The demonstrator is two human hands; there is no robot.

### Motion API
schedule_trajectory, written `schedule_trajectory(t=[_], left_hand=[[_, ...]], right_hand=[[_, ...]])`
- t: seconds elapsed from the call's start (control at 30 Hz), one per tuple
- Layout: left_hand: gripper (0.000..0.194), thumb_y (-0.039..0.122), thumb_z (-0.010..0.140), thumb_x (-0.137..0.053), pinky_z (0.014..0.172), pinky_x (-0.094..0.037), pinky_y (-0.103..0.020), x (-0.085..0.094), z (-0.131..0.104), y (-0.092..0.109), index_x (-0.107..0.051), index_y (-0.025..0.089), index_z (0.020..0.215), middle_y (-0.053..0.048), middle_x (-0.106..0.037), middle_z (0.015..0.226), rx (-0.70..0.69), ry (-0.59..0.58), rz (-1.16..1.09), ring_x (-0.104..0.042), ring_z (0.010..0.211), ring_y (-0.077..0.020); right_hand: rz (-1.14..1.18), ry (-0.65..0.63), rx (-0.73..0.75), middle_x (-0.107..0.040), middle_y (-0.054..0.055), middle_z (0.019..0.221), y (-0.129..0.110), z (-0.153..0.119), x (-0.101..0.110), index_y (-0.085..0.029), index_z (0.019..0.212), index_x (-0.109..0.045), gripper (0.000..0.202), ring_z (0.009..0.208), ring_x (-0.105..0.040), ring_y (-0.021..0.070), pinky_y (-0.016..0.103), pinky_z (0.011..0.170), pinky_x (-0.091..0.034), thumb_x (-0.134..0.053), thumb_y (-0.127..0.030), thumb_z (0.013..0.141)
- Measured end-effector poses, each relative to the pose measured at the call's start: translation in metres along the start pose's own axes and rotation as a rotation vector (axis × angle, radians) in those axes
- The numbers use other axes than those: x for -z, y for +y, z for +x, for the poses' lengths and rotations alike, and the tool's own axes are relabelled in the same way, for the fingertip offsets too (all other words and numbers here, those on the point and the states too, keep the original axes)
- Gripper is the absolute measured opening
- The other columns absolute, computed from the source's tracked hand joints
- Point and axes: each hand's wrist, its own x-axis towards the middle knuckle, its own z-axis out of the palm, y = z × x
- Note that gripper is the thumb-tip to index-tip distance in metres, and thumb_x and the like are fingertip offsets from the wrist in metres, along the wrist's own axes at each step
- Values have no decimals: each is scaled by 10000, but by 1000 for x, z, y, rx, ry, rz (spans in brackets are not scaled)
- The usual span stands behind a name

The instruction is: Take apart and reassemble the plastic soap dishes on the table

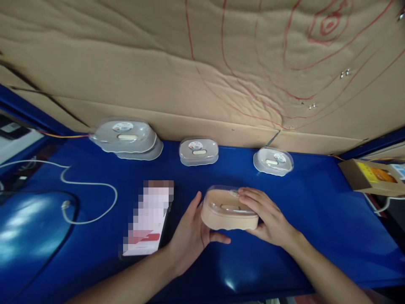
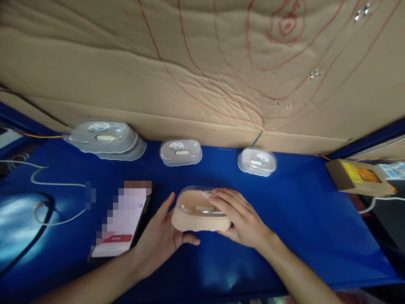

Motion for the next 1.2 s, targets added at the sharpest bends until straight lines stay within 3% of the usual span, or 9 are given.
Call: schedule_trajectory(t=[0.23, 0.37, 0.5, 0.7, 0.87, 1.03, 1.2], left_hand=[[525, 451, 1092, -371, 635, -616, -356, -3, -2, 11, -435, 179, 1537, -166, -733, 1146, -114, 144, 41, -773, 869, -286], [512, 448, 1078, -398, 589, -568, -327, -2, -3, 7, -467, 156, 1493, -185, -709, 1197, -105, 137, 84, -744, 816, -257], [474, 453, 1060, -427, 550, -498, -292, -1, -3, 1, -539, 132, 1391, -138, -699, 1089, -90, 157, 108, -686, 719, -205], [424, 481, 1047, -431, 550, -421, -275, 1, 2, -4, -617, 127, 1186, -95, -673, 974, -84, 136, 128, -614, 659, -161], [408, 497, 1038, -427, 561, -397, -272, 1, 0, -4, -631, 146, 1079, -71, -657, 914, -97, 78, 142, -582, 646, -146], [333, 454, 972, -523, 538, -365, -265, -1, -4, -7, -653, 150, 1012, -57, -648, 845, -82, -34, 167, -554, 612, -140], [348, 491, 937, -554, 525, -347, -258, -1, -7, -8, -658, 161, 976, -50, -641, 804, -96, -98, 183, -534, 601, -134]], right_hand=[[-212, -41, -60, -575, 168, 1536, 28, -5, 4, -266, 1632, -332, 676, 1457, -517, 353, 598, 1165, -445, -635, -366, 1036], [-320, -37, -113, -579, 163, 1531, 39, -4, 7, -277, 1603, -367, 616, 1460, -509, 367, 603, 1140, -444, -612, -309, 1039], [-397, -65, -153, -566, 146, 1551, 47, 3, 9, -284, 1573, -404, 569, 1476, -503, 343, 585, 1165, -435, -583, -217, 1037], [-464, -134, -172, -500, 124, 1627, 59, 18, 13, -274, 1558, -417, 546, 1529, -455, 303, 557, 1243, -402, -605, -320, 1048], [-519, -126, -209, -507, 139, 1623, 68, 31, 13, -231, 1504, -474, 457, 1529, -463, 294, 581, 1247, -387, -464, -160, 1053], [-543, -110, -216, -514, 224, 1590, 58, 74, 5, -159, 1519, -480, 502, 1526, -437, 397, 676, 1225, -354, -549, -242, 1029], [-457, -213, -97, -397, 156, 1693, 47, 143, -26, -206, 1605, -390, 664, 1582, -361, 321, 548, 1294, -321, -631, -414, 1022]])
